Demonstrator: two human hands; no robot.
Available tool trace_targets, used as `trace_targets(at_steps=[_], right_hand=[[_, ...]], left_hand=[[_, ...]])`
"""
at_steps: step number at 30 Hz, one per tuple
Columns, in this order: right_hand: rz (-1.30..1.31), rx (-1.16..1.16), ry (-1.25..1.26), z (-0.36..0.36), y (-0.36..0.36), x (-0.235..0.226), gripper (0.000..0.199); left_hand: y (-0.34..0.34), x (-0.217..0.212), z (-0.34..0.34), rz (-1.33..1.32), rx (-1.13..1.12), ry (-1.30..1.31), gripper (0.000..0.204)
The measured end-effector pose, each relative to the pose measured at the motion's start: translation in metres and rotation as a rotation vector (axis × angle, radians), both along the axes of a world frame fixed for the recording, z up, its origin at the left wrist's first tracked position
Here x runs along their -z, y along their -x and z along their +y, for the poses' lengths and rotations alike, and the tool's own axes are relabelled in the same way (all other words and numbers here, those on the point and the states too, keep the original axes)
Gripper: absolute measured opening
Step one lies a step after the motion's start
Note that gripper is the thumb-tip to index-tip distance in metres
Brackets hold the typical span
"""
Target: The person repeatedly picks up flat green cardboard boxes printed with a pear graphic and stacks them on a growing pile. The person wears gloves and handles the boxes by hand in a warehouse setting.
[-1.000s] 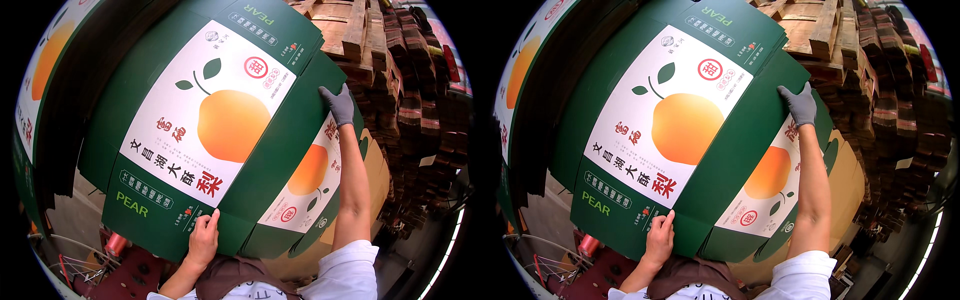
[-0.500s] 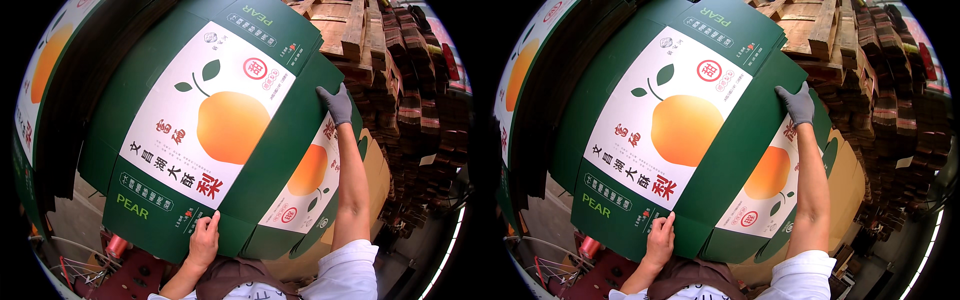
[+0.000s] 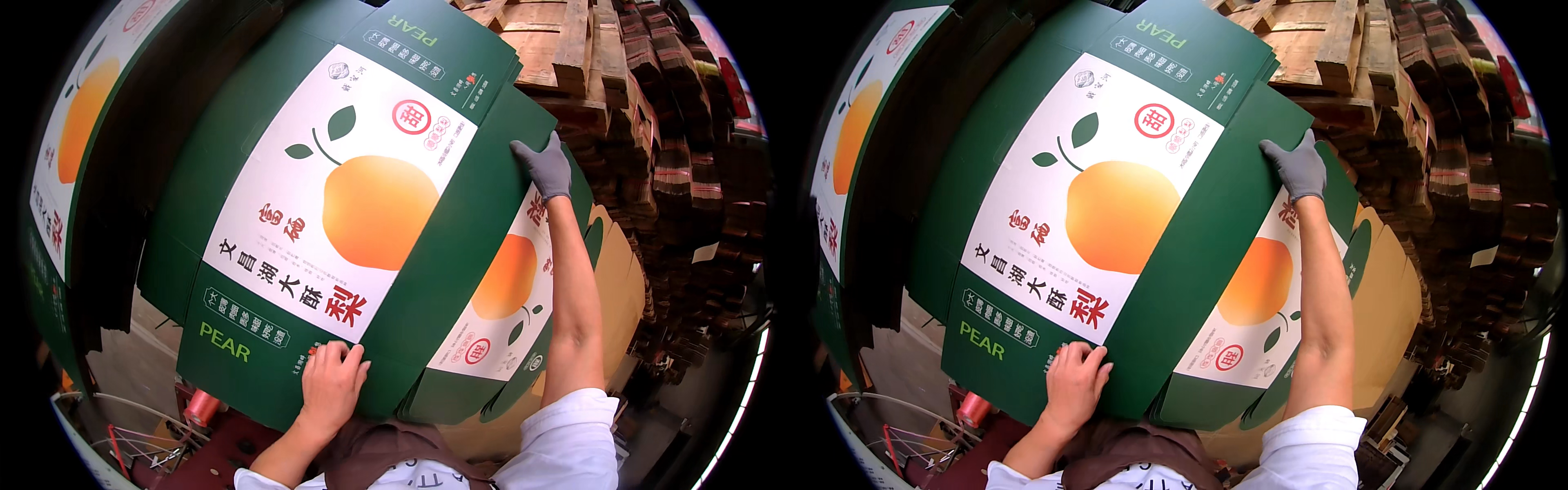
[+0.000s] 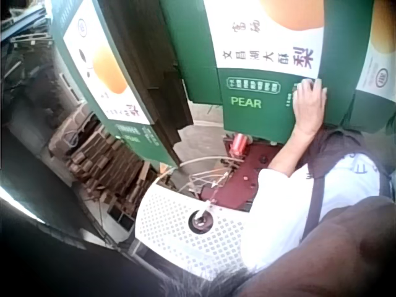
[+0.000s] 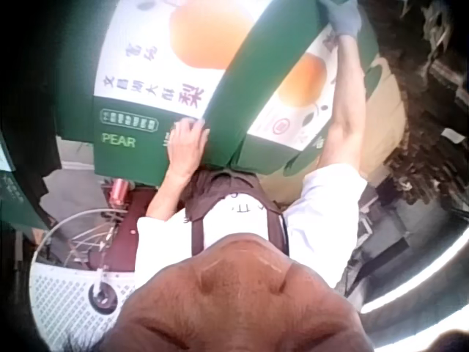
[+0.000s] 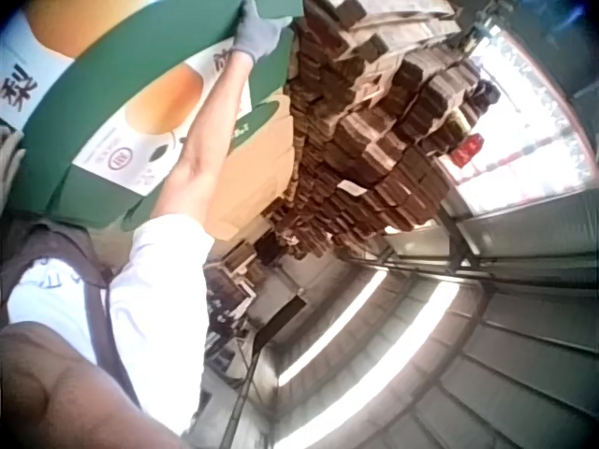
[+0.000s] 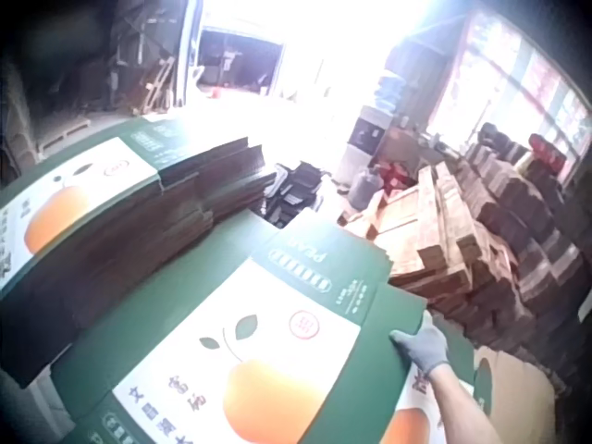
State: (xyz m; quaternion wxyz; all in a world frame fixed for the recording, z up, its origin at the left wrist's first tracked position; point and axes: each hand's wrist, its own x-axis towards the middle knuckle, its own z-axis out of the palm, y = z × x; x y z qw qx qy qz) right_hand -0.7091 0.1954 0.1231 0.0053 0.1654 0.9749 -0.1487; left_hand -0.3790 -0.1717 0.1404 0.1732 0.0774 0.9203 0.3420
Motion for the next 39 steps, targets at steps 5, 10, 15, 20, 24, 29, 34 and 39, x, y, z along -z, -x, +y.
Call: trace_targets(at_steps=[5, 10, 15, 20, 24, 29, 34, 39], right_hand=[[0.006, 0.000, 0.021, 0.002, 0.004, 0.004, 0.085], [0.008, 0.021, 0.017, -0.003, 0.004, -0.003, 0.087], [0.109, 0.164, 0.079, -0.007, -0.012, -0.005, 0.087], [0.391, -0.563, -0.185, -0.052, -0.049, 0.016, 0.044], [0.307, -0.647, -0.256, -0.085, -0.059, 0.033, 0.044], [0.222, -0.553, -0.164, -0.096, -0.063, 0.042, 0.048], [0.095, -0.766, -0.081, -0.141, -0.106, 0.040, 0.063], [0.111, -0.665, -0.180, -0.121, -0.013, 0.051, 0.064]], left_hand=[[0.121, 0.026, 0.055, 0.545, 0.192, -0.049, 0.042], [0.178, 0.059, 0.091, 0.592, 0.290, 0.149, 0.049], [0.181, 0.053, 0.090, 0.532, 0.387, 0.297, 0.051], [0.181, 0.048, 0.089, 0.511, 0.408, 0.302, 0.051], [0.180, 0.052, 0.093, 0.530, 0.363, 0.229, 0.048], [0.191, 0.053, 0.054, 0.403, 0.127, -0.120, 0.039], [0.155, 0.081, -0.041, 0.444, -0.117, 0.161, 0.039], [0.146, 0.085, -0.041, 0.389, -0.086, 0.256, 0.043]])
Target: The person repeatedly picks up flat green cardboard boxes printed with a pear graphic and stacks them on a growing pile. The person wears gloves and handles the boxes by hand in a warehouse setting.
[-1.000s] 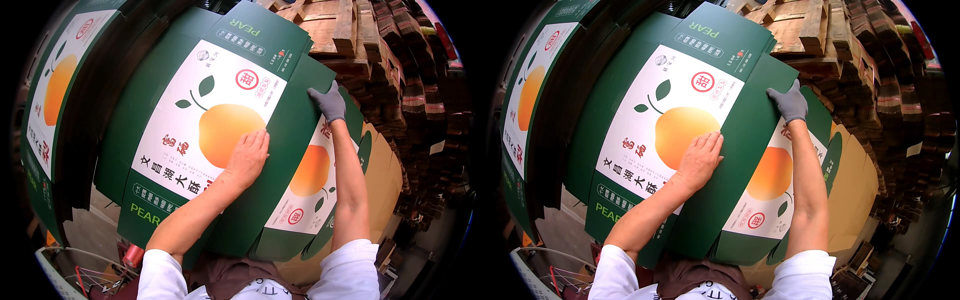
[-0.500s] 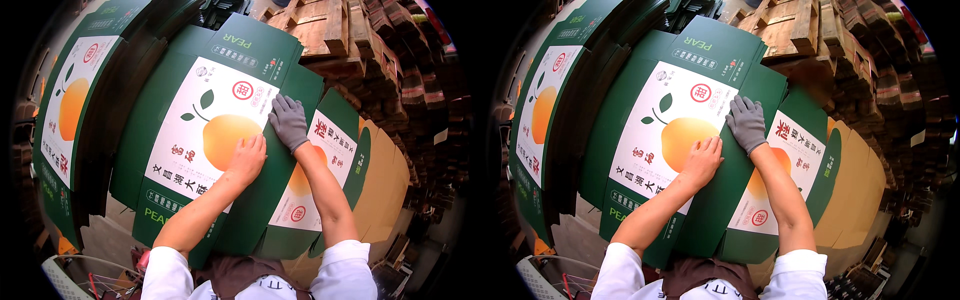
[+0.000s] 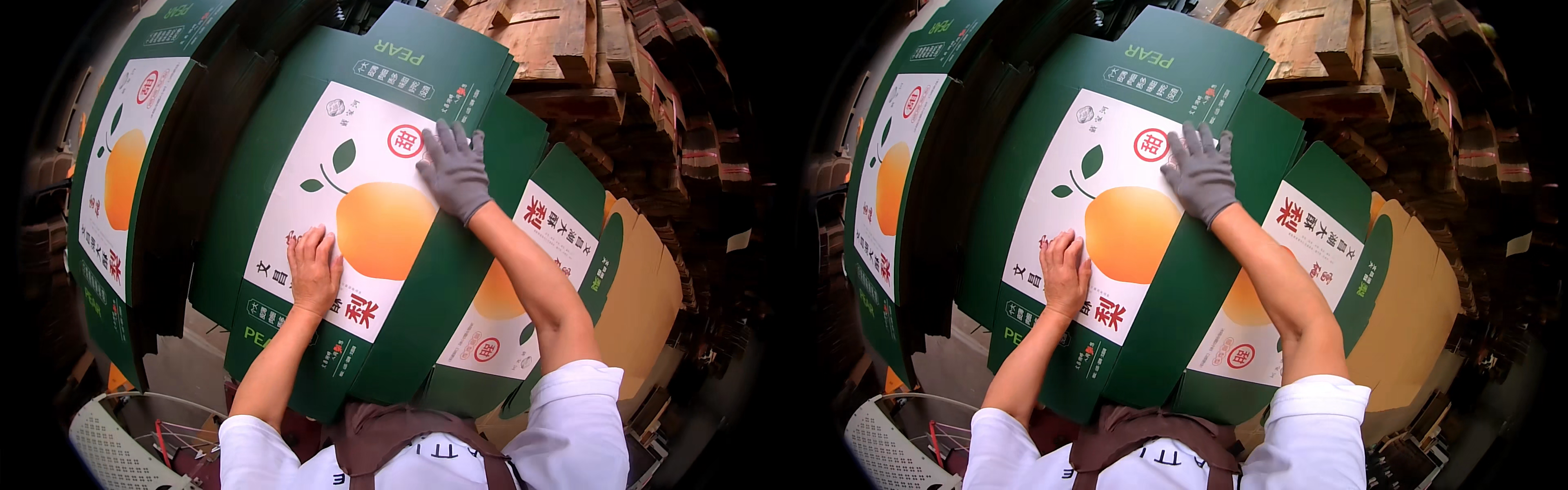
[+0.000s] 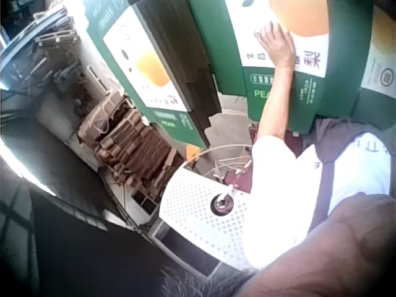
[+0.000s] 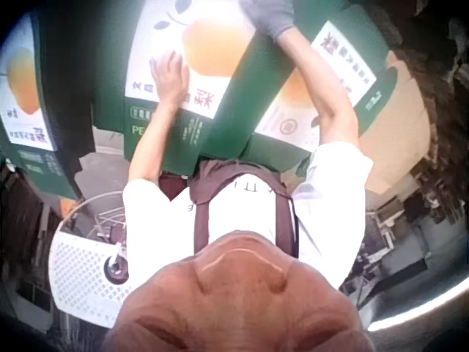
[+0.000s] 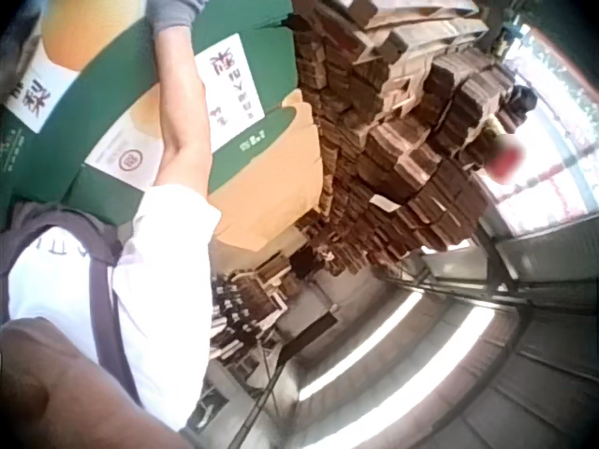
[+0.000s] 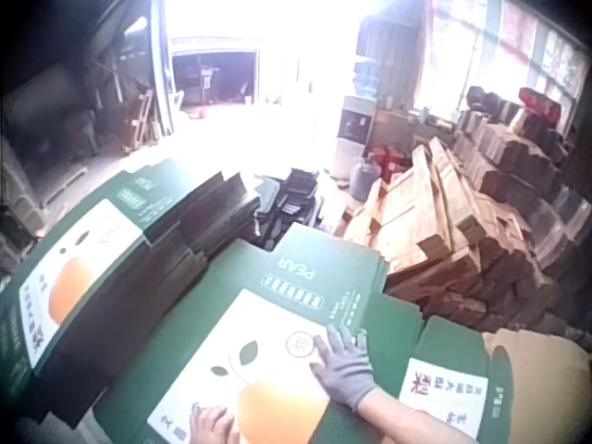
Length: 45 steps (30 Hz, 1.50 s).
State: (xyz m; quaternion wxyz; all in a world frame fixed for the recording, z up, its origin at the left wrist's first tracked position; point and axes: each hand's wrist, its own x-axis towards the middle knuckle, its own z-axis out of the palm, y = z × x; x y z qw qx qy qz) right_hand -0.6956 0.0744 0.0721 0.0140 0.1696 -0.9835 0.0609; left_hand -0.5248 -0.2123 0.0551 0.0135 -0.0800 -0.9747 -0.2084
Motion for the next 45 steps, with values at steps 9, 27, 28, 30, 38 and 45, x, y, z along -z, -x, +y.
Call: trace_targets(at_steps=[9, 27, 28, 30, 38, 45], right_hand=[[0.130, 0.243, -0.160, 0.021, 0.097, 0.014, 0.064], [0.054, 0.140, 0.011, -0.155, -0.228, -0.003, 0.074], [-0.003, 0.127, 0.014, -0.165, -0.244, -0.009, 0.074], [-0.115, 0.137, -0.049, -0.166, -0.264, -0.001, 0.076], [-0.160, 0.087, -0.056, -0.182, -0.265, -0.024, 0.076], [-0.162, 0.121, -0.065, -0.178, -0.267, -0.020, 0.078]], left_hand=[[0.000, 0.001, -0.003, -0.013, 0.008, 0.008, 0.044], [0.004, -0.021, -0.025, 0.026, -0.028, -0.544, 0.034], [-0.001, -0.053, -0.027, 0.015, -0.034, -0.580, 0.034], [-0.037, -0.166, -0.032, -0.207, 0.378, -0.729, 0.031], [-0.146, -0.452, -0.097, 0.285, 1.123, -0.053, 0.036], [-0.165, -0.489, -0.109, 0.431, 1.082, 0.042, 0.038]])
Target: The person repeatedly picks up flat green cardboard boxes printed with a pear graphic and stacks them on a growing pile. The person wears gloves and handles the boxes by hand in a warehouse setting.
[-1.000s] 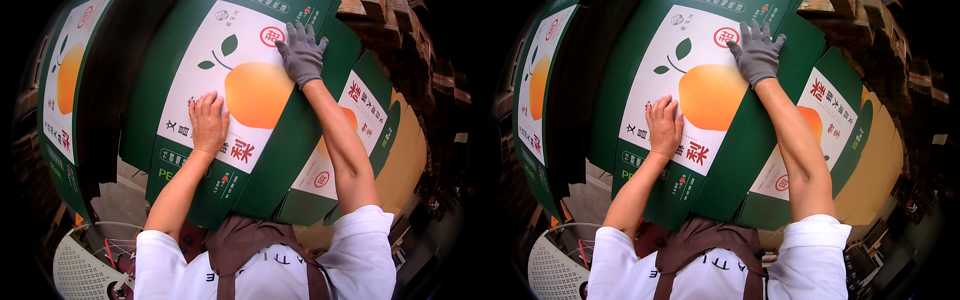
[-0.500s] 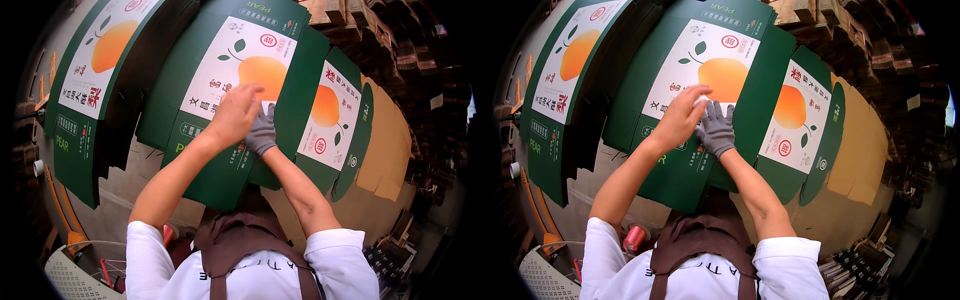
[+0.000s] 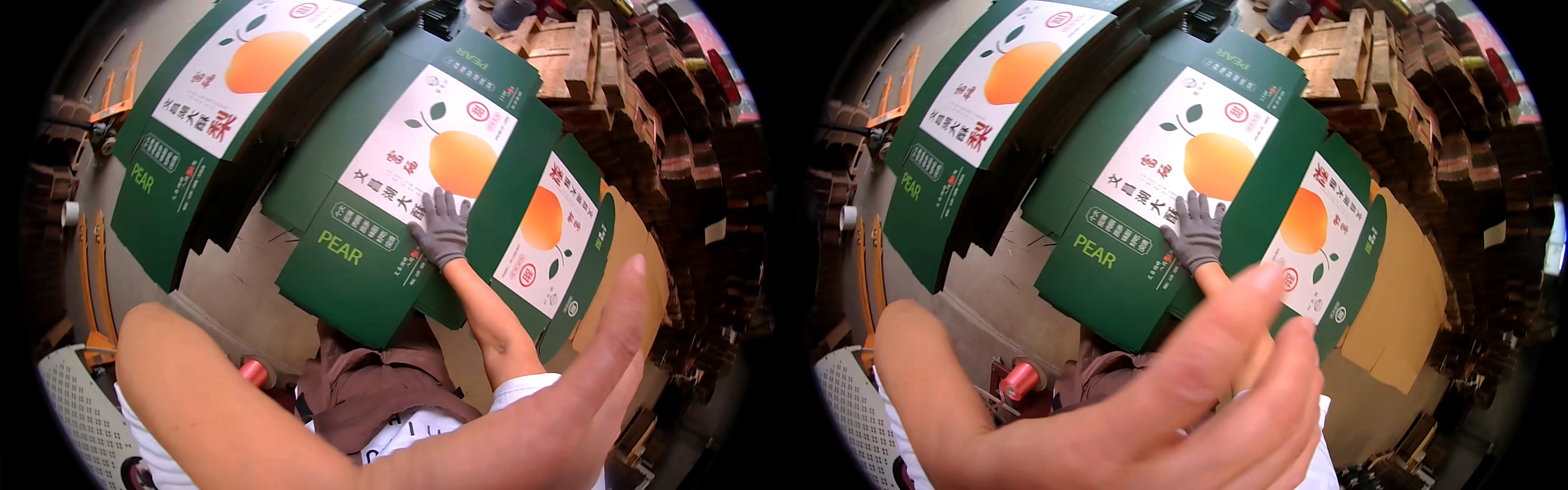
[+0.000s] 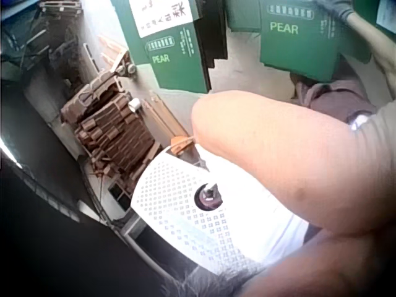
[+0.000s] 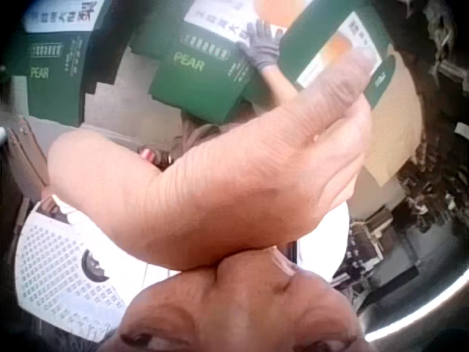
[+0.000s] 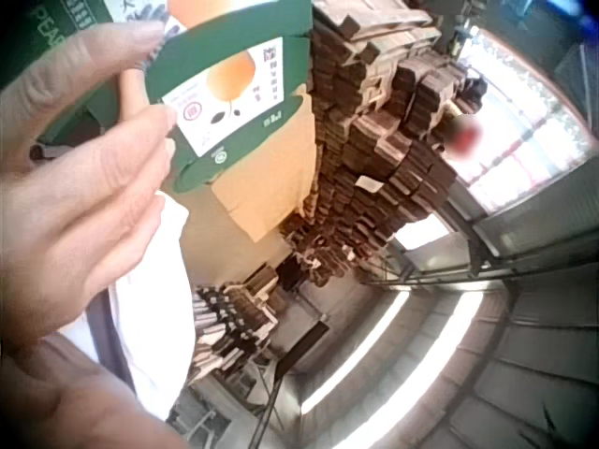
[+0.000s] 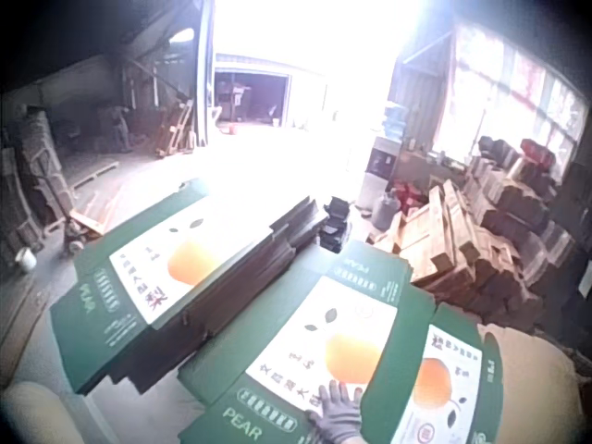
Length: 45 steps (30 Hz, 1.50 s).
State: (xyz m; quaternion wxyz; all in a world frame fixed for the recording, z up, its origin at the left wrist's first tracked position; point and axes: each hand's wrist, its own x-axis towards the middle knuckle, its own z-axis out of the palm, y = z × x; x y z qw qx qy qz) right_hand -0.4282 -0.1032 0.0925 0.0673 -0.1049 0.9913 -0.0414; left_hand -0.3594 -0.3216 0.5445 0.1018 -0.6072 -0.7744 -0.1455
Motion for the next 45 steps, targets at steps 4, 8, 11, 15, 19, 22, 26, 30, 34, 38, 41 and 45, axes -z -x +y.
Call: trace_targets(at_steps=[4, 8, 11, 15, 19, 22, 26, 30, 34, 38, 41, 45], right_hand=[[0.017, 0.010, -0.049, 0.007, 0.003, 0.003, 0.079], [-0.031, -0.049, -0.088, -0.001, 0.012, -0.004, 0.080], [0.027, 0.017, -0.056, -0.001, 0.000, 0.006, 0.080], [-0.047, -0.026, -0.123, -0.017, 0.004, -0.019, 0.076], [-0.064, -0.033, -0.171, 0.019, 0.009, 0.015, 0.076], [-0.158, 0.037, -0.050, -0.002, 0.032, 0.017, 0.076], [-0.081, -0.122, 0.363, -0.062, 0.063, 0.004, 0.073], [-0.258, -0.085, 0.787, -0.134, 0.111, -0.016, 0.078], [-0.798, 0.292, 1.305, -0.250, 0.094, -0.077, 0.088], [-0.927, 0.312, 1.432, -0.278, 0.097, -0.091, 0.088], [-1.006, 0.306, 1.449, -0.279, 0.088, -0.093, 0.086], [-1.037, 0.334, 1.448, -0.274, 0.081, -0.095, 0.084]], left_hand=[[-0.013, -0.015, 0.001, 0.047, -0.036, 0.014, 0.040], [-0.032, -0.023, -0.013, 0.120, -0.095, 0.018, 0.041], [-0.055, -0.029, -0.028, 0.187, -0.161, 0.041, 0.042], [-0.034, 0.011, -0.052, 0.190, -0.319, -0.046, 0.044], [0.037, 0.158, -0.154, -0.134, -0.946, -0.120, 0.073], [0.034, 0.283, -0.256, -0.407, -1.396, 0.094, 0.101], [0.023, 0.344, -0.280, -0.263, -1.402, 0.091, 0.076], [0.050, 0.350, -0.267, -0.013, -1.328, 0.039, 0.052], [0.031, 0.346, -0.289, -0.138, -1.292, 0.108, 0.050], [0.035, 0.330, -0.296, -0.227, -1.226, 0.117, 0.047], [0.039, 0.315, -0.299, -0.264, -1.185, 0.172, 0.044], [0.040, 0.306, -0.300, -0.060, -1.134, 0.335, 0.041]])
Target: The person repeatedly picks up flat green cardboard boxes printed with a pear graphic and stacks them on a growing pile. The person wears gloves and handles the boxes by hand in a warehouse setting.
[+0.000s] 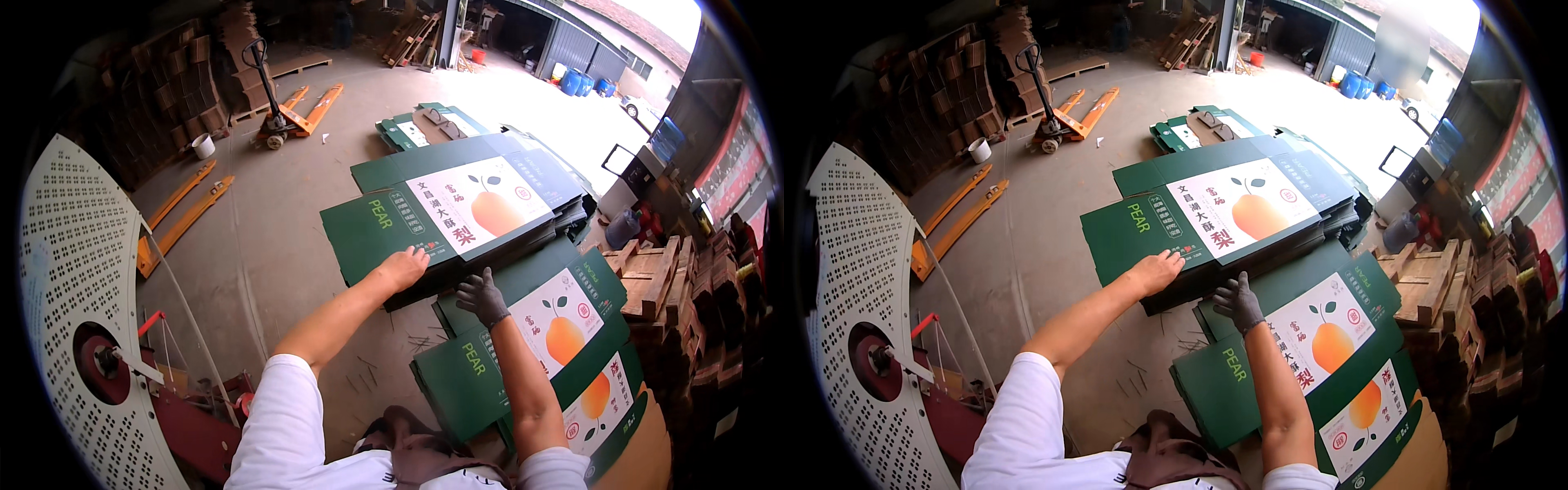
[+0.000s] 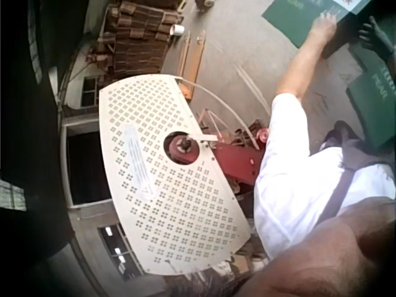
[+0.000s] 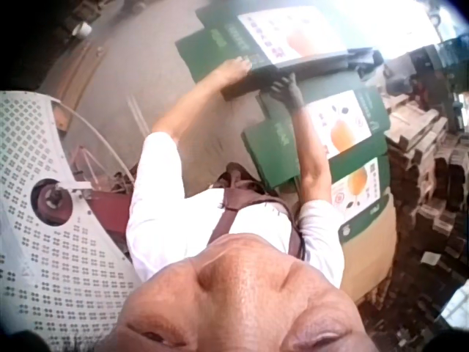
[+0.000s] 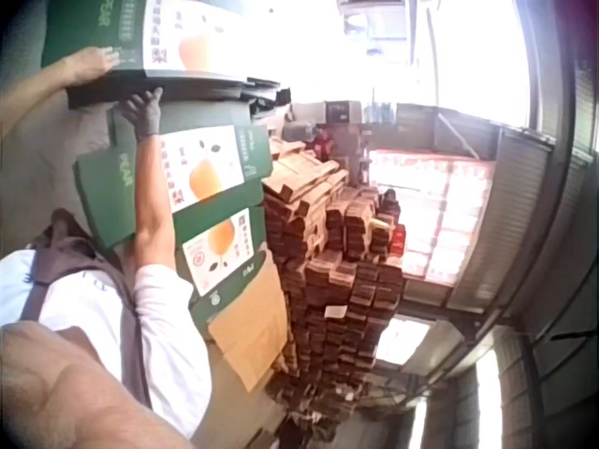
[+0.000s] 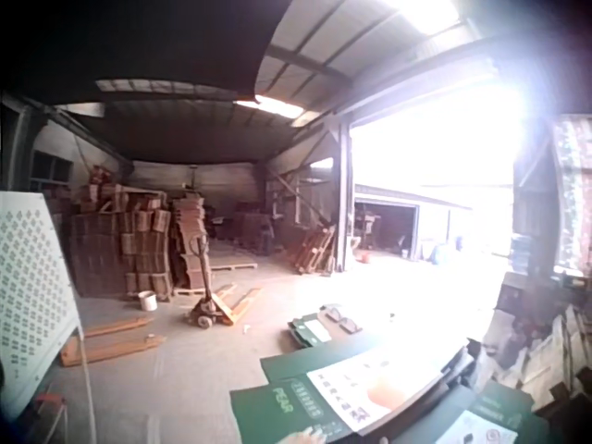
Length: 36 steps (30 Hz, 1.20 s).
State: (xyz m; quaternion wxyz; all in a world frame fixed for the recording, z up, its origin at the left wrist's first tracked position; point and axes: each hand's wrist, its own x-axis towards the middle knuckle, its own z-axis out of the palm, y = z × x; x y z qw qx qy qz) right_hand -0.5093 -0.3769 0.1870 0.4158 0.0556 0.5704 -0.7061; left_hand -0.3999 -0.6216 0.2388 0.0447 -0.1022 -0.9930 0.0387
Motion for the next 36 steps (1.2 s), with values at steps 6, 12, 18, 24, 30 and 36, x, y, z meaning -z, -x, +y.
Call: trace_targets(at_steps=[6, 12, 18, 24, 30, 36], right_hand=[[-0.016, 0.296, 0.170, 0.001, 0.012, -0.029, 0.072], [0.139, 0.635, 0.230, 0.063, 0.013, -0.015, 0.041], [0.174, 0.750, 0.180, 0.163, -0.080, 0.021, 0.039], [0.139, 1.000, 0.059, 0.294, -0.117, 0.063, 0.030], [0.131, 0.981, -0.145, 0.357, -0.110, 0.117, 0.033], [0.151, 0.973, -0.273, 0.344, -0.066, 0.148, 0.042]], left_hand=[[-0.026, -0.049, 0.045, 0.112, 0.144, 0.210, 0.033], [-0.157, -0.041, 0.113, 0.210, -0.250, -0.469, 0.067], [-0.233, 0.073, 0.083, 0.422, -0.892, -1.931, 0.065], [-0.202, 0.131, 0.173, -0.042, -0.746, -2.429, 0.034], [-0.204, 0.193, 0.232, -0.195, -1.048, -2.569, 0.032], [-0.191, 0.196, 0.228, -0.159, -1.023, -2.542, 0.035]])
